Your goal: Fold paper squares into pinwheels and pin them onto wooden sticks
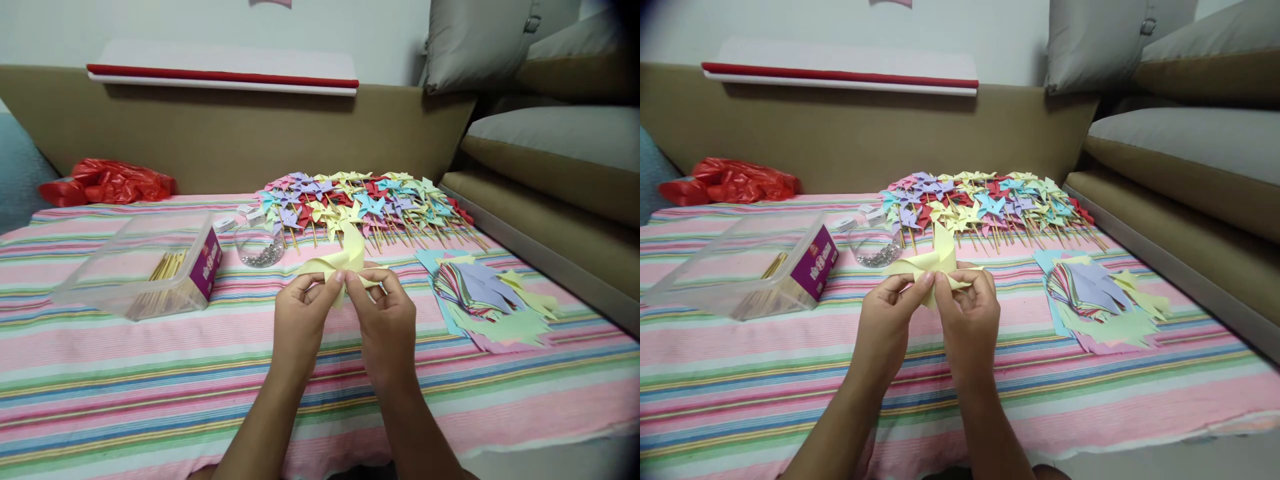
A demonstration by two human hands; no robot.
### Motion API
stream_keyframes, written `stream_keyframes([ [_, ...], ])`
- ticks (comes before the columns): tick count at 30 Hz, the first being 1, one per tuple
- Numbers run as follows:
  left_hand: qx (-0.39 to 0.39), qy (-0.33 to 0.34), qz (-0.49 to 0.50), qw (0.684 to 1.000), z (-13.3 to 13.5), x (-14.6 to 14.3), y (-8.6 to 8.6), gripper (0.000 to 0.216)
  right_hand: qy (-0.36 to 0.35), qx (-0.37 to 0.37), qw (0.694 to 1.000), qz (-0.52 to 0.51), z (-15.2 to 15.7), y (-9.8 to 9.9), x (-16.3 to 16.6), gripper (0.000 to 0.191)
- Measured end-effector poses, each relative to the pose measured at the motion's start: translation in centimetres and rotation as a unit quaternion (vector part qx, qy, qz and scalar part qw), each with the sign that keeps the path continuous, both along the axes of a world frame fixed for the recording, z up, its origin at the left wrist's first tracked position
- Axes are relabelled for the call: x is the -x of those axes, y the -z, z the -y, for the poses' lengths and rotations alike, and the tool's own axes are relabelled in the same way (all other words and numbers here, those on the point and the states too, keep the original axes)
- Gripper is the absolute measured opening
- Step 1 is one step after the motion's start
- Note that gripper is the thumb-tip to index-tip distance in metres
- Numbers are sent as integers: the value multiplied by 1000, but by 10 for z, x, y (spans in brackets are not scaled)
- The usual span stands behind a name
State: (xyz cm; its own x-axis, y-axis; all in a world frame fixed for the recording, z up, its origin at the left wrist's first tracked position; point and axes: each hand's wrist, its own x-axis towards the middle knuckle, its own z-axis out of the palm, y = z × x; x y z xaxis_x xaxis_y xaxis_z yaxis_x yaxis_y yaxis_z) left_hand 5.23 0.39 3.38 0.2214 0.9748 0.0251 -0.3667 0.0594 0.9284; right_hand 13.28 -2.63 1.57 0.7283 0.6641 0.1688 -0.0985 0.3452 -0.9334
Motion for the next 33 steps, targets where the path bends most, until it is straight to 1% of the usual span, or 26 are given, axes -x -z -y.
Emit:
stream_keyframes([
  [3, -3, 5, -1, 1000, -1, 1, 0, 25, -1, -5, 1000, 4, 0, -2, 0, 24],
  [10, 11, -1, 2, 1000, 1, 1, -1, 25, 7, -13, 999, 50, -1, -1, 1, 19],
  [13, 5, -7, -3, 1000, 0, 1, 1, 25, 10, -4, 996, 92, 1, -1, -1, 17],
  [15, 4, -11, 6, 1000, -3, 3, 3, 26, -2, 0, 991, 137, 3, -1, -4, 15],
  [17, 7, -8, 28, 1000, -7, 7, 6, 26, -24, -4, 978, 206, 5, -2, -10, 15],
  [19, 8, 7, 42, 999, -12, 11, 7, 25, -41, -1, 957, 286, 7, -2, -16, 15],
  [21, 2, 17, 27, 999, -15, 16, 8, 25, -42, 7, 936, 348, 8, -2, -22, 10],
  [23, -7, 18, -5, 1000, -19, 19, 8, 26, -42, 9, 924, 379, 8, -2, -24, 7],
  [25, -11, 10, -19, 1000, -23, 22, 9, 26, -50, 3, 928, 370, 7, -3, -24, 9],
  [27, -12, -21, -5, 1000, -29, 27, 8, 25, -63, 0, 951, 303, 5, -3, -21, 27],
  [29, -19, -74, 33, 997, -37, 39, 4, 23, -63, 8, 975, 211, 3, -2, -17, 42],
  [31, -32, -135, 86, 987, -46, 58, -5, 20, -61, 21, 985, 160, -3, 2, -14, 41],
  [33, -48, -200, 147, 968, -55, 83, -16, 14, -60, 38, 985, 160, -11, 10, -11, 28],
])
